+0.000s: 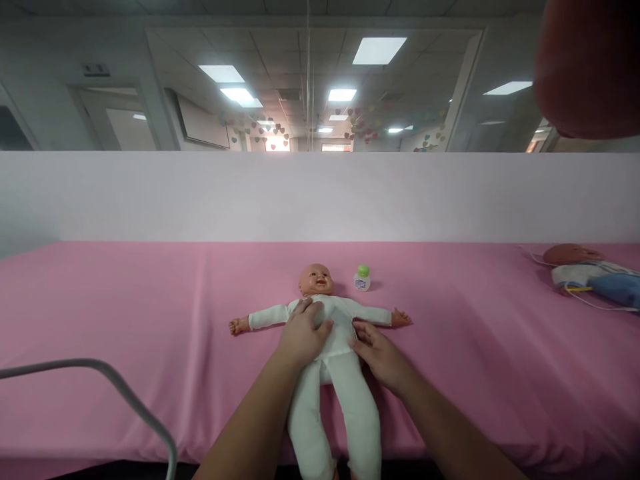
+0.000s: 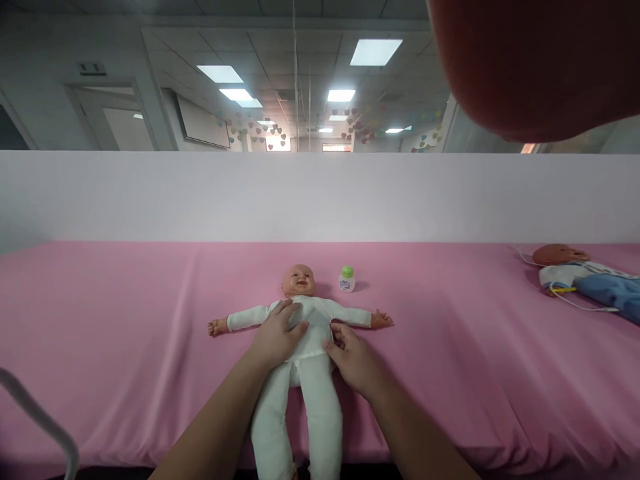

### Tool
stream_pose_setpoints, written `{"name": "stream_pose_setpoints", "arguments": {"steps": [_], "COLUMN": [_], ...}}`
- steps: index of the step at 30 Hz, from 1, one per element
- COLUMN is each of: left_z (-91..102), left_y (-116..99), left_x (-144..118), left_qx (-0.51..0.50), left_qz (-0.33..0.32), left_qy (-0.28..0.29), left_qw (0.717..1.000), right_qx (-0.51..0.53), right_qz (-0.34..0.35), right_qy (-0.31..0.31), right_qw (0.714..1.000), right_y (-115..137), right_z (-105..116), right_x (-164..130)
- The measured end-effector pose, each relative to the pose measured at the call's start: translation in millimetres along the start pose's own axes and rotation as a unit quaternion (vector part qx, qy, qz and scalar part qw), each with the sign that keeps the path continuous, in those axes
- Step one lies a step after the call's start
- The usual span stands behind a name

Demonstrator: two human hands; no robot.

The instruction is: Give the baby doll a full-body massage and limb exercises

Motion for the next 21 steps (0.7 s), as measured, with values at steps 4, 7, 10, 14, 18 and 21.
{"name": "stream_pose_setpoints", "arguments": {"steps": [4,7,10,14,18,21], "left_z": [0.4,0.5,0.2,0.4,-0.2,-1.1], "left_y": [-1.2,-1.1,-0.7,0.0,-0.2,-0.4], "left_x": [0.0,-0.1,-0.5,-0.3,0.5,0.5], "left_qx": [0.003,0.004,0.003,-0.002,0.002,0.005], "left_qz": [-0.002,-0.003,-0.006,-0.003,-0.003,-0.01], "left_qy": [0.0,-0.002,-0.002,-0.001,0.001,0.0], "left_qw": [1.0,1.0,1.0,1.0,1.0,1.0], "right_qx": [0.002,0.01,0.019,0.015,0.004,-0.005], "right_qz": [0.009,0.007,0.009,0.007,0.005,0.006], "right_qy": [0.002,0.006,0.006,0.003,-0.001,-0.001], "right_qw": [1.0,1.0,1.0,1.0,1.0,1.0], "right_y": [-2.3,-5.0,-4.4,-4.4,-5.4,-4.7], "right_z": [-0.1,-0.2,0.1,0.5,0.9,0.6], "right_x": [1.8,2.9,2.5,2.1,2.3,1.8]}}
Point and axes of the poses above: each hand's wrist, its own x-axis towards the middle knuckle, its own z-axis out of the back of the hand, y = z × x, the point moved 10 cm from there along x, towards the middle knuckle, and after that the axes turned 4 degrees about -x, right-handed, at the moved point
